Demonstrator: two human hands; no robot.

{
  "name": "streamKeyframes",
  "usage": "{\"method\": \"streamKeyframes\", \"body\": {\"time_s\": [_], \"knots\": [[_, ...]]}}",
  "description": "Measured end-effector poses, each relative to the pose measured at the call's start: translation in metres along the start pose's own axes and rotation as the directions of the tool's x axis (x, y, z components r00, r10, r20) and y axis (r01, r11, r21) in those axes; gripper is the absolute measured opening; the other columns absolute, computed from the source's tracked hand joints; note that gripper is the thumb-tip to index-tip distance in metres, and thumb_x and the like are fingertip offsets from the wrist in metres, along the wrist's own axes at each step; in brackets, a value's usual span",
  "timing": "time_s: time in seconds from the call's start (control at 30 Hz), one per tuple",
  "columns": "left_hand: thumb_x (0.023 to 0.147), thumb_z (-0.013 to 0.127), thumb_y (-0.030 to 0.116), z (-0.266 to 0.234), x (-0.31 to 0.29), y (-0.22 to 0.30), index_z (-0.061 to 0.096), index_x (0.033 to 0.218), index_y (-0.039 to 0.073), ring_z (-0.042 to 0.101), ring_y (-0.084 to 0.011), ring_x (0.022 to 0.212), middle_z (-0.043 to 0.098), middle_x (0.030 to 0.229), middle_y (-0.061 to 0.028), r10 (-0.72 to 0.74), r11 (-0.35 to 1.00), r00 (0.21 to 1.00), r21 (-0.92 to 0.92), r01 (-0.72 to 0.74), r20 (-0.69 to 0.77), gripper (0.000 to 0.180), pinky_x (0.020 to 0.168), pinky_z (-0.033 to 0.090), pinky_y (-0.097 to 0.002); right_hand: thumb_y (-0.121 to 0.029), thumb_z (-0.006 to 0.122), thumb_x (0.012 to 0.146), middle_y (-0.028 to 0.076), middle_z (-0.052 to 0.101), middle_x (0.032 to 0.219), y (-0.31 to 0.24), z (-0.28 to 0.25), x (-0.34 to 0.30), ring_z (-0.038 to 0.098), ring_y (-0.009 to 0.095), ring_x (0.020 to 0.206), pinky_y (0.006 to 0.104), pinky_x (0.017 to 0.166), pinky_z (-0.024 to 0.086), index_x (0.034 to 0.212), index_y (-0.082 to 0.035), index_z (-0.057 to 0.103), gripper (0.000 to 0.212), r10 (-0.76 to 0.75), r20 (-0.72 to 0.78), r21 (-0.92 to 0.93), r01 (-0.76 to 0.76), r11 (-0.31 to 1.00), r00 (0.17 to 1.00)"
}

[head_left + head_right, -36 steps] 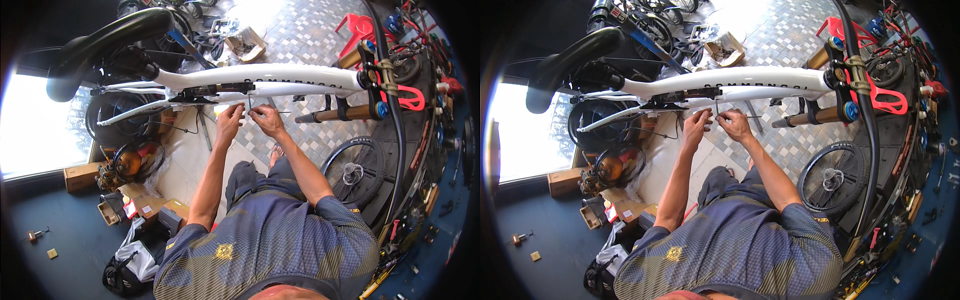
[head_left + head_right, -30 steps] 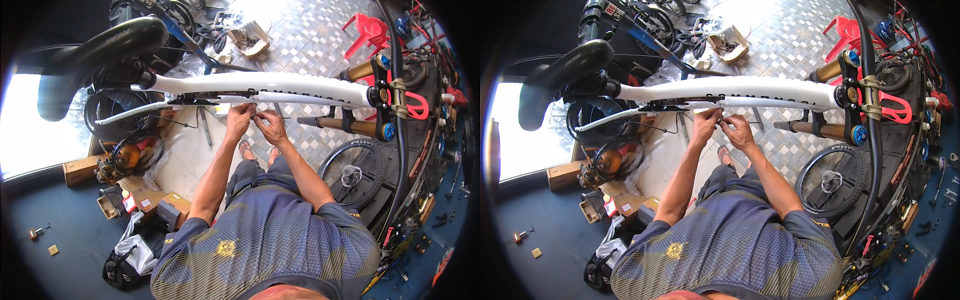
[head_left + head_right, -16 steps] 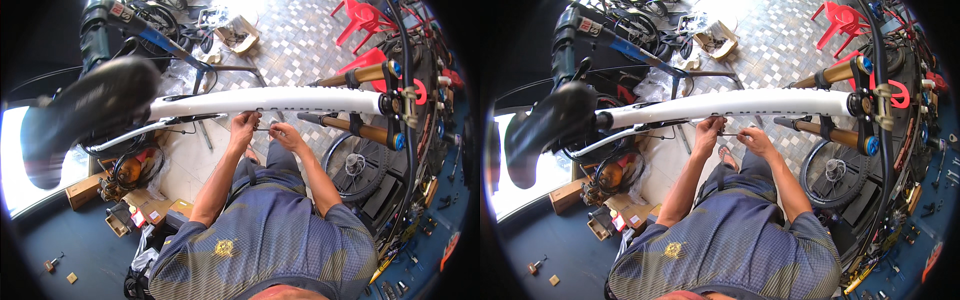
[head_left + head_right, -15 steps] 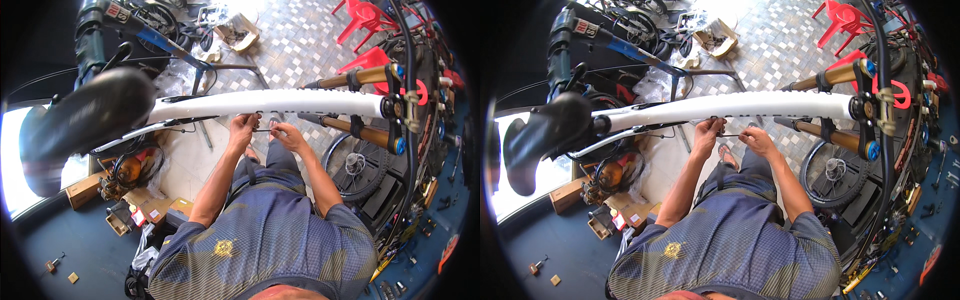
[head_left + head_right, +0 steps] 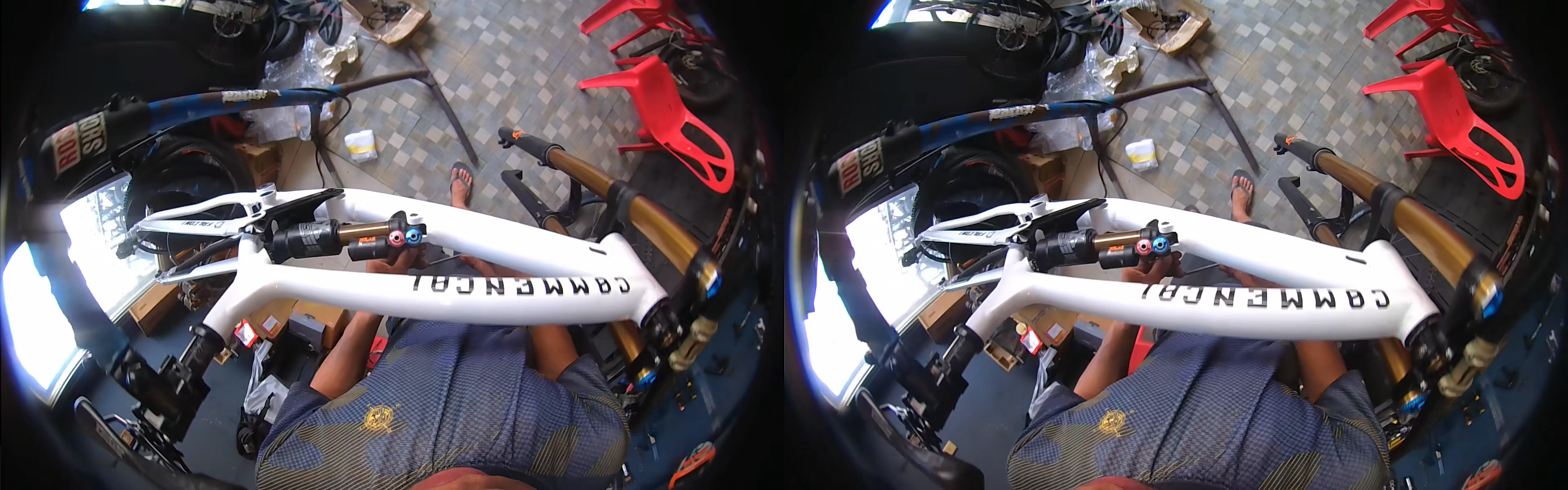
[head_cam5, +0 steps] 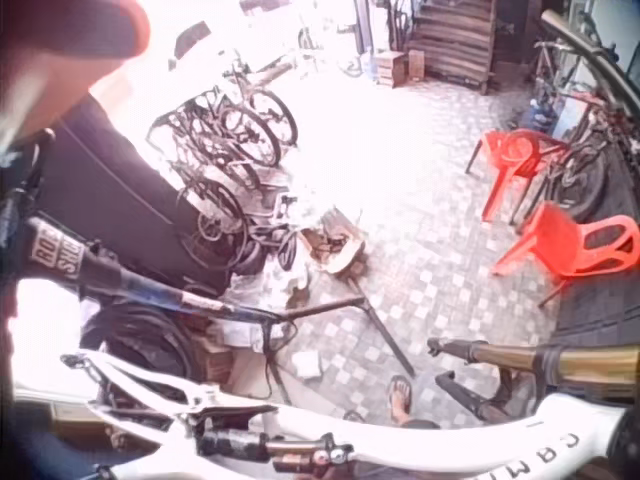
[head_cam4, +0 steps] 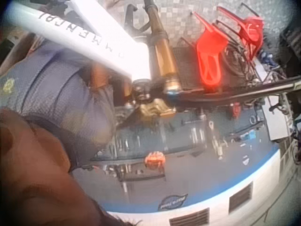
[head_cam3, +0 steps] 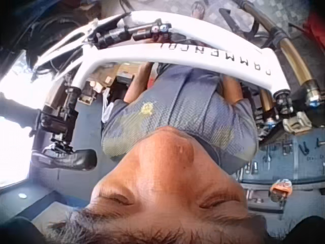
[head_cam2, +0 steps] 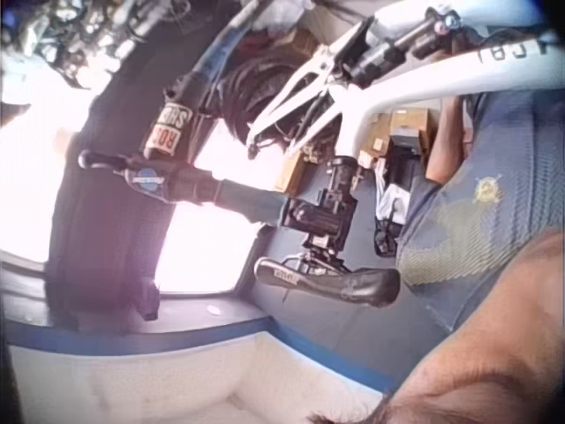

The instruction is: The person assembles a white bicycle frame mounted on a repair stand. They route cables through the frame, attach a black component to the downtube using an Allen key, and secure it with a screwdriver.

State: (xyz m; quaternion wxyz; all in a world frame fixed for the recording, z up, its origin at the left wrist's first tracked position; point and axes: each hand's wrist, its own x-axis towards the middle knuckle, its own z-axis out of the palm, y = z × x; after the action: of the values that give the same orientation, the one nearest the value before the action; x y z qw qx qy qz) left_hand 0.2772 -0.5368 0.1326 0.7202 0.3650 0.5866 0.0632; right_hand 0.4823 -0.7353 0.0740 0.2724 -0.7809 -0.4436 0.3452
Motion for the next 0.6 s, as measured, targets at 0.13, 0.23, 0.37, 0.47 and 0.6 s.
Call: {"method": "streamKeyframes", "body": {"time_s": [0.13, 0.23, 0.37, 0.47, 0.6], "knots": [[0.094, 0.071, 0.009, 0.008, -0.003, 0.027, 0.067, 0.111, 0.000, 0.072, -0.0185, 0.081, 0.075, 0.094, -0.0118, 0.081, 0.997, 0.996, 0.000, -0.081, 0.023, 0.020, 0.076, 0.058, -0.0339, -0.036, 0.066, 0.091, 0.017, 0.068, 0.112, -0.010, 0.007, 0.012, 0.065, 0.035, 0.107, 0.0466, 0.092, 0.051, 0.115, -0.012, 0.069, 0.035, 0.027, -0.008, 0.070, -0.027, 0.997, 1.000], [0.095, 0.071, 0.011, 0.005, -0.001, 0.017, 0.067, 0.111, 0.000, 0.072, -0.0179, 0.081, 0.075, 0.091, -0.0106, 0.178, 0.982, 0.983, 0.056, -0.181, 0.041, 0.020, 0.077, 0.057, -0.0327, -0.035, 0.065, 0.091, 0.016, 0.068, 0.109, -0.009, 0.007, 0.021, 0.066, 0.035, 0.106, 0.0467, 0.090, 0.051, 0.112, -0.013, 0.070, 0.031, -0.015, 0.027, 0.071, 0.013, 0.997, 1.000], [0.096, 0.070, 0.014, -0.028, 0.023, -0.016, 0.067, 0.118, 0.000, 0.070, -0.0160, 0.079, 0.074, 0.087, -0.0070, 0.102, 0.939, 0.995, 0.328, -0.102, 0.019, 0.026, 0.074, 0.056, -0.0330, -0.034, 0.065, 0.090, 0.015, 0.069, 0.105, -0.036, 0.035, 0.017, 0.066, 0.035, 0.104, 0.0469, 0.088, 0.053, 0.107, -0.014, 0.071, 0.027, -0.029, -0.096, 0.117, 0.040, 0.992, 0.995], [0.097, 0.068, 0.019, -0.033, 0.008, 0.012, 0.068, 0.116, -0.001, 0.068, -0.0164, 0.083, 0.072, 0.092, -0.0087, 0.367, 0.767, 0.865, 0.415, -0.489, 0.341, 0.027, 0.073, 0.056, -0.0331, -0.032, 0.065, 0.090, 0.015, 0.069, 0.102, -0.064, 0.058, 0.026, 0.067, 0.036, 0.103, 0.0471, 0.086, 0.054, 0.104, -0.015, 0.072, 0.024, -0.178, -0.149, 0.118, 0.197, 0.973, 0.973], [0.102, 0.061, 0.027, -0.037, -0.001, 0.008, 0.067, 0.106, -0.002, 0.067, -0.0191, 0.086, 0.068, 0.094, -0.0109, 0.121, 0.813, 0.830, 0.425, -0.397, 0.545, 0.030, 0.076, 0.057, -0.0355, -0.028, 0.061, 0.092, 0.014, 0.070, 0.088, -0.109, 0.067, -0.019, 0.068, 0.039, 0.091, 0.0491, 0.079, 0.053, 0.096, -0.012, 0.071, 0.019, -0.109, -0.009, 0.075, 0.109, 0.991, 0.994]]}}
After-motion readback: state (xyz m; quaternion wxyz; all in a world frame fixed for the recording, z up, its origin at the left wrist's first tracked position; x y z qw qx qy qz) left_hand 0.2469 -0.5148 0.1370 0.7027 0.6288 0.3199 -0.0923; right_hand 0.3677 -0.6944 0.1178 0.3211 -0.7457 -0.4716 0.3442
